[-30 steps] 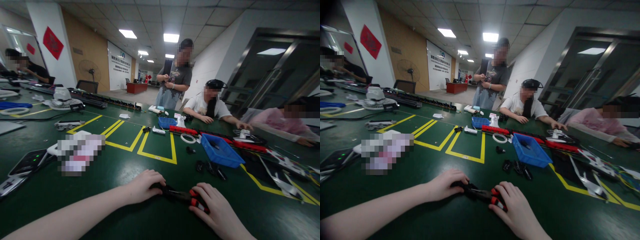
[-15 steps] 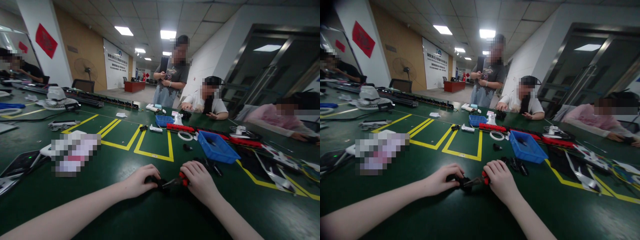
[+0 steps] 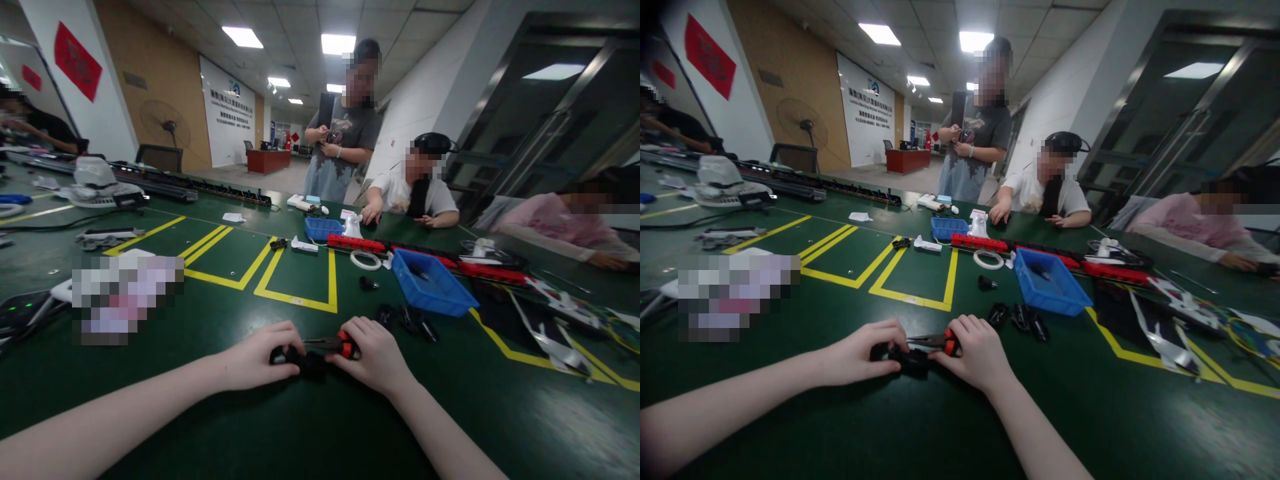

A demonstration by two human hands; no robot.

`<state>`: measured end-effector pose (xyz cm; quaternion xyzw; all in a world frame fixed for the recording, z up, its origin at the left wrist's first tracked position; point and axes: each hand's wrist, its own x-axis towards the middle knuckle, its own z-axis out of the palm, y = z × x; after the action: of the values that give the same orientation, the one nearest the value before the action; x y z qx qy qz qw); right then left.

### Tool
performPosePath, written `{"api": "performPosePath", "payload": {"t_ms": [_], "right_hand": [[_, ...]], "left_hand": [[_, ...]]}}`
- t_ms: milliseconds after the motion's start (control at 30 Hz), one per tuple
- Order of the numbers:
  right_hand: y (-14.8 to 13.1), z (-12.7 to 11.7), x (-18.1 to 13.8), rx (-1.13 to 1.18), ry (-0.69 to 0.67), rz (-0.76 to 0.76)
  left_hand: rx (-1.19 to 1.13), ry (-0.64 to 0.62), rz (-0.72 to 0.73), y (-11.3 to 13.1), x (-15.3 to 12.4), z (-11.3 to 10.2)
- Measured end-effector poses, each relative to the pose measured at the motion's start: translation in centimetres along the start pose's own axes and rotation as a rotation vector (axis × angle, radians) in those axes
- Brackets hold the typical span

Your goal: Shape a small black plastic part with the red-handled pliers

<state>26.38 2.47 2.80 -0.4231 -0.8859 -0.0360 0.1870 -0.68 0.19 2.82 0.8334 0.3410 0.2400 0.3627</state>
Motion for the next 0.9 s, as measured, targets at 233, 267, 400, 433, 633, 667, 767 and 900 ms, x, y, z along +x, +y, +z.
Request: {"api": "performPosePath", "payload": {"t_ms": [233, 267, 400, 433, 633, 667, 767, 900], "right_hand": [[0.1, 0.1, 0.0, -0.018, 0.024, -0.077], [0.1, 0.1, -0.1, -0.023, 0.031, -0.09], [0.0, 0.2, -0.1, -0.027, 0.055, -0.141], [0.0, 0.2, -0.1, -0.027, 0.061, -0.152], [-0.2, 0.3, -0.1, -0.043, 0.088, -0.183], [-0.2, 0.2, -0.1, -0.046, 0.091, -0.183], [-0.5, 0.2, -0.1, -0.067, 0.109, -0.177], [-1.1, 0.2, 0.0, -0.111, 0.131, -0.187]], "left_hand": [[0.037, -0.031, -0.065, -0.2, 0.0, 0.2], [0.038, -0.031, -0.065, -0.3, -0.1, 0.2], [0.031, -0.025, -0.041, -0.1, -0.1, 0.2], [0.022, -0.024, -0.03, 0.0, -0.2, 0.2], [0.027, -0.048, -0.016, 0.0, -0.2, 0.1], [0.034, -0.051, -0.016, -0.1, -0.2, 0.1], [0.052, -0.049, -0.002, -0.2, -0.2, 0.2], [0.073, -0.044, 0.008, -0.1, -0.2, 0.2]]}}
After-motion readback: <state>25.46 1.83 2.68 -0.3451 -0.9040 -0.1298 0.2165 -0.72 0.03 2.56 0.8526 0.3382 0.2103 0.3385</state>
